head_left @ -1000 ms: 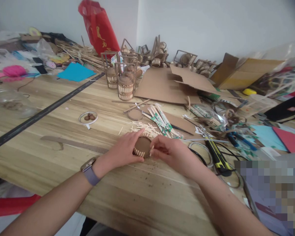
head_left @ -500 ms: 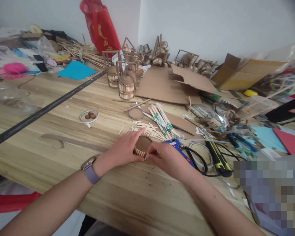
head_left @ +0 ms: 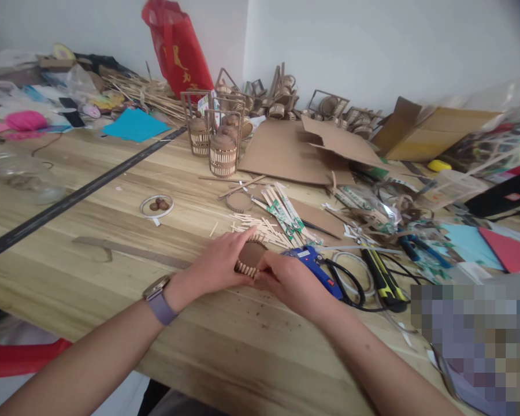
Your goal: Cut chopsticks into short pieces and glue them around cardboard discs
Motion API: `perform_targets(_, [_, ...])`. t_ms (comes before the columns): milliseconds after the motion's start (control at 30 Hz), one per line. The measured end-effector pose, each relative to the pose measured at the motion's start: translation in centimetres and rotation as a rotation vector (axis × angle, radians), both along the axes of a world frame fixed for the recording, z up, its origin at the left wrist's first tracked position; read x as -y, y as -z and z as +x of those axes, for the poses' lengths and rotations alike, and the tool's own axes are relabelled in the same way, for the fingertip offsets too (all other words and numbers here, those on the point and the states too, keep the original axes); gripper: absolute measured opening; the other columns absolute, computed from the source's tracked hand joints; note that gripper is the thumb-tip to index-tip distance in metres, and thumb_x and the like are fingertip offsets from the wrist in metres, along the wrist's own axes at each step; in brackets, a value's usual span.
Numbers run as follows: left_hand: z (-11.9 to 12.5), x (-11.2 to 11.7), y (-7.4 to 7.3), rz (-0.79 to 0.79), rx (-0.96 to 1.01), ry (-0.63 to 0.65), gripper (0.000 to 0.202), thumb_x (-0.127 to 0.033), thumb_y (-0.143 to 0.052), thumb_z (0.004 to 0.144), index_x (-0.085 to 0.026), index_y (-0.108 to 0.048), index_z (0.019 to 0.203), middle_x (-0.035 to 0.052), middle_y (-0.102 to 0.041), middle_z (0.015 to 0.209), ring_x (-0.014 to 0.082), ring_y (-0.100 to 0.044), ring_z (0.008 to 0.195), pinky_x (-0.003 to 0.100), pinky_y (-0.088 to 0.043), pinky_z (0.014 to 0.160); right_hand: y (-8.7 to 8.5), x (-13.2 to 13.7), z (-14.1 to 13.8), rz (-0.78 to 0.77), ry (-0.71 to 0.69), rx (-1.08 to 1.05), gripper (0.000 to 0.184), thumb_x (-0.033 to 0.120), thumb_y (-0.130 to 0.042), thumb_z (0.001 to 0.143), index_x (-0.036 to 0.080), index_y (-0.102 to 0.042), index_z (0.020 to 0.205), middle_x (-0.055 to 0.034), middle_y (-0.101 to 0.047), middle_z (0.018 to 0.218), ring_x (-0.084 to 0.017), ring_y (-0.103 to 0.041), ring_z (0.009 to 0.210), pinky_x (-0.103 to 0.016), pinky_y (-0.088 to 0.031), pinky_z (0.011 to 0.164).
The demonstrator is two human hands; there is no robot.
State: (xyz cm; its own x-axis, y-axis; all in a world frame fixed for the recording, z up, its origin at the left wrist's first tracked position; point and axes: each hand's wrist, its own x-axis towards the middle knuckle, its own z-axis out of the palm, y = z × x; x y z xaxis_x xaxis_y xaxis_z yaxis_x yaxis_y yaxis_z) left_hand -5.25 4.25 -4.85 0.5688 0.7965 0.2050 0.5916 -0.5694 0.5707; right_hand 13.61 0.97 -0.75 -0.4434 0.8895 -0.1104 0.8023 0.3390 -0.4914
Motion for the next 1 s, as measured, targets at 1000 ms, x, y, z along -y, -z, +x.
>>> perform_targets(1000, [1.3,1.3,0.3,0.108,-0.047,-0.090,0.093,-0.028,-0.074,0.070,-0.017,-0.020,0.145,0.0192,-0.050,0.134,0.0363,-0.046,0.126,0.054,-0.042,0.103,0.1,0.1,0.1,0.099,-0.061,-0.007,0.006,0.011,-0.062,0.085,0.017,-0.061,0.086,-0.0037,-0.068,0.081,-0.017,-0.061,0.074,-0.025,-0.039,0.065])
